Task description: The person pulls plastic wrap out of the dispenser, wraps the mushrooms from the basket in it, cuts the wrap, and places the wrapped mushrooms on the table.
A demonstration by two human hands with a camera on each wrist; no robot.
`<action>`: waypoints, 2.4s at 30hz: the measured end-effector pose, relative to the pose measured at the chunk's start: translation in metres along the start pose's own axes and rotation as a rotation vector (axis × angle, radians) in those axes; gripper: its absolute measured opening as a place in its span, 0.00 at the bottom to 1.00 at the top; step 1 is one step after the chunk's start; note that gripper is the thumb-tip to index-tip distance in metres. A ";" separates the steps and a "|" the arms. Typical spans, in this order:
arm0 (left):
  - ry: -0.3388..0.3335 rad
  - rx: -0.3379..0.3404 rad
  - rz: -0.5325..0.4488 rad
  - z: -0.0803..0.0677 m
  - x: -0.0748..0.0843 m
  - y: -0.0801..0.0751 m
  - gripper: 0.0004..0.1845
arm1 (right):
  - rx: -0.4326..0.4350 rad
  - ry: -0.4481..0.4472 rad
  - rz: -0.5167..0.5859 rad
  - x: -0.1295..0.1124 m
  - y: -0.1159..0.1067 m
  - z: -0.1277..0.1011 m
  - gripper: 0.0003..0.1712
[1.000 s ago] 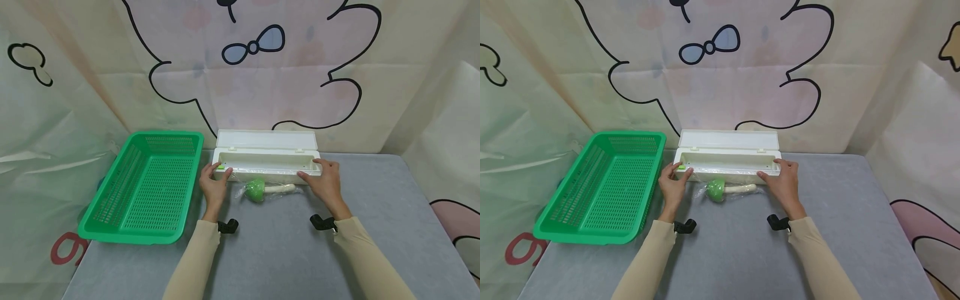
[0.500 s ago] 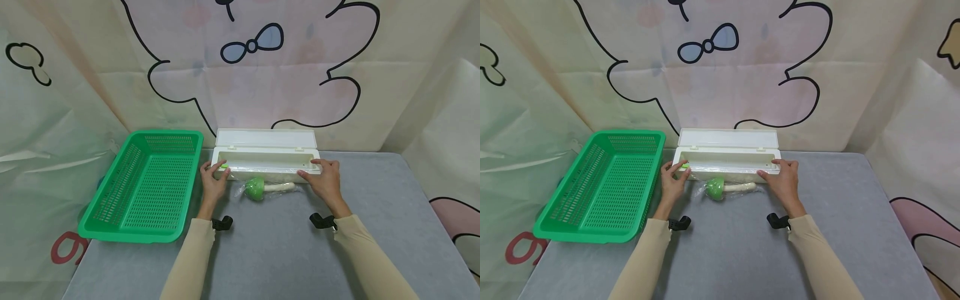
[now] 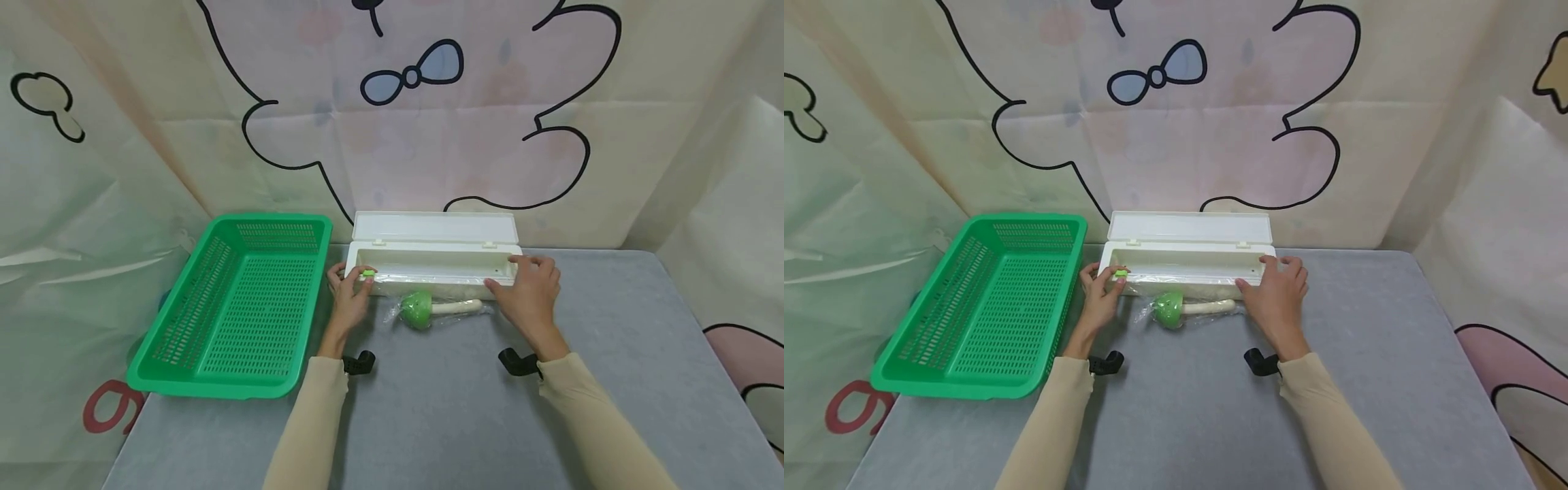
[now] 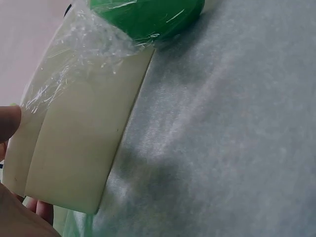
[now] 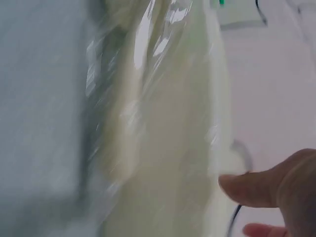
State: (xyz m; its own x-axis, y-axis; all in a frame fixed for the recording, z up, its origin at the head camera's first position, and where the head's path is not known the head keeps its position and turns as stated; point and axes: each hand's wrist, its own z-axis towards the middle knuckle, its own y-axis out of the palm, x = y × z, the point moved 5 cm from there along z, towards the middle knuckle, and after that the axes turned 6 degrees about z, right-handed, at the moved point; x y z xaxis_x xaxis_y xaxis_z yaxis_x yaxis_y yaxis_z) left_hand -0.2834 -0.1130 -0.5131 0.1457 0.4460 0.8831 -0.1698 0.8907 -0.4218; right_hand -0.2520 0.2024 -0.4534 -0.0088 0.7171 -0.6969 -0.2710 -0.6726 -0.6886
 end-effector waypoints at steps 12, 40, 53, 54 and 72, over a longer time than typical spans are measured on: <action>0.019 0.008 -0.023 -0.003 -0.004 -0.001 0.11 | -0.453 -0.244 0.135 -0.099 0.100 0.014 0.26; 0.021 -0.014 0.022 -0.006 -0.007 -0.005 0.13 | -0.453 0.144 -0.002 -0.113 0.143 0.026 0.42; 0.045 -0.009 0.059 -0.003 -0.005 -0.005 0.13 | -0.426 0.185 0.045 -0.112 0.143 0.028 0.40; 0.050 -0.008 0.063 -0.004 -0.005 -0.005 0.13 | -0.429 0.180 0.055 -0.112 0.143 0.028 0.39; 0.092 0.008 0.054 -0.004 -0.002 -0.008 0.11 | -0.598 0.121 0.260 -0.106 0.131 0.033 0.13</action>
State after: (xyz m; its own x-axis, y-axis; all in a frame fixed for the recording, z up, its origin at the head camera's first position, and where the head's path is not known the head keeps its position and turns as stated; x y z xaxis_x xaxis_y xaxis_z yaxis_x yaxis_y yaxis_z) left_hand -0.2788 -0.1203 -0.5121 0.2246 0.5001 0.8364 -0.1872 0.8644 -0.4666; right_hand -0.3186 0.0445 -0.4626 0.1161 0.5158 -0.8488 0.3063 -0.8315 -0.4634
